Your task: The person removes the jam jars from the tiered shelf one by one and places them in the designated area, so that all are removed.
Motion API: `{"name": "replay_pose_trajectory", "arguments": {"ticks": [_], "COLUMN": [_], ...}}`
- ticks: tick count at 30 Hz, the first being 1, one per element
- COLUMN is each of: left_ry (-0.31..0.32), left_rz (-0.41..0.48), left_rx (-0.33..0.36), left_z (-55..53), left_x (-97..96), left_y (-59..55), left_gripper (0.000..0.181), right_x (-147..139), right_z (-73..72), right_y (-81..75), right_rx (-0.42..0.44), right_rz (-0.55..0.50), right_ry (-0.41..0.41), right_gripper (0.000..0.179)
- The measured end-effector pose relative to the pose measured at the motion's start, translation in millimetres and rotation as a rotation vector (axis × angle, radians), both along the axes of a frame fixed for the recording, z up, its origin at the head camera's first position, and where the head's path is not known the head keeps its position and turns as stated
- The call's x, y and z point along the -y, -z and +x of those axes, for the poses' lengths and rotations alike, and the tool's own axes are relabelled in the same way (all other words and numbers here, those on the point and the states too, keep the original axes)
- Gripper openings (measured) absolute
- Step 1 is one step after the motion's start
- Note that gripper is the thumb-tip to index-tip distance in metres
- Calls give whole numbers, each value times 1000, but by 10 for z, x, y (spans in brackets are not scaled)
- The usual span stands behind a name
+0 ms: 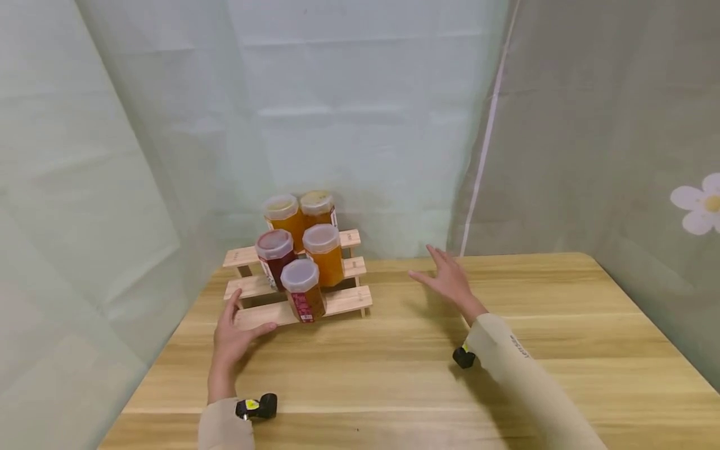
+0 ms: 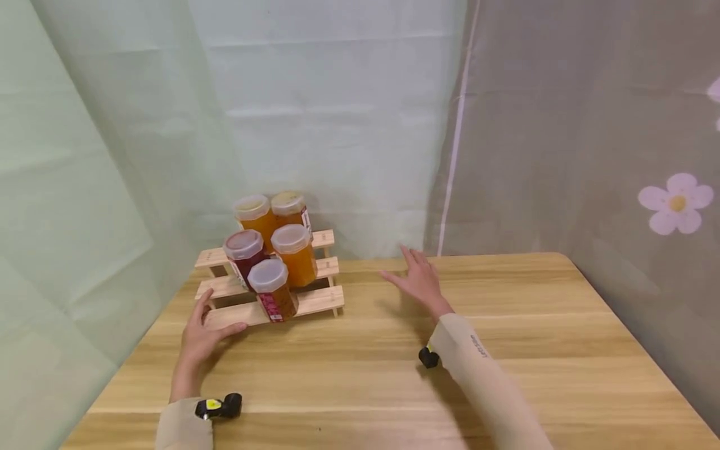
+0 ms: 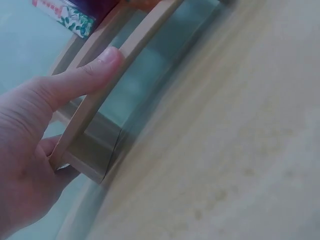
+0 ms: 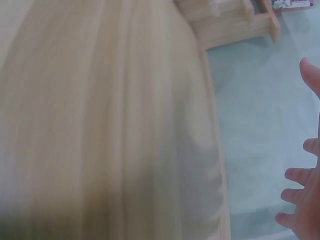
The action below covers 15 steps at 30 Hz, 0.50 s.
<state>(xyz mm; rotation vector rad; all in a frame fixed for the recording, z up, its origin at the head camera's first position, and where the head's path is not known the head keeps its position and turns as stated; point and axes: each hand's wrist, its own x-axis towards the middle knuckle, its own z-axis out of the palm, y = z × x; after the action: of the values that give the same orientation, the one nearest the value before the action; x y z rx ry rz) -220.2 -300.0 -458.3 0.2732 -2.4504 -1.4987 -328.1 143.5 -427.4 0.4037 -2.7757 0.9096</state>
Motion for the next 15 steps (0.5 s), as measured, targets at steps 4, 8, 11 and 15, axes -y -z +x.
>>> {"name": "replay_pose_trajectory", "arguments": {"ticks": [4,8,11,15], "left_ry": [-20,-41,-49,-54], "left_rz": [-4,44,88,134], "left_rx": [-30,-45,-60,-75], "left_z": [14,24,19,14], "left_x": [36,60,78,112], "left_y": [24,53,74,99], "left_gripper": [116,113,110,106], "right_x": [173,350,491,697], "right_z": [-39,-98,-157,-219], "right_y": [-35,-86,-163,-349], "right_rx": [87,155,169,204], "right_rz": [-145,-281,-344,-409], "right_ry": [-34,-66,-83,-111], "right_gripper": [90,95,95,92]}}
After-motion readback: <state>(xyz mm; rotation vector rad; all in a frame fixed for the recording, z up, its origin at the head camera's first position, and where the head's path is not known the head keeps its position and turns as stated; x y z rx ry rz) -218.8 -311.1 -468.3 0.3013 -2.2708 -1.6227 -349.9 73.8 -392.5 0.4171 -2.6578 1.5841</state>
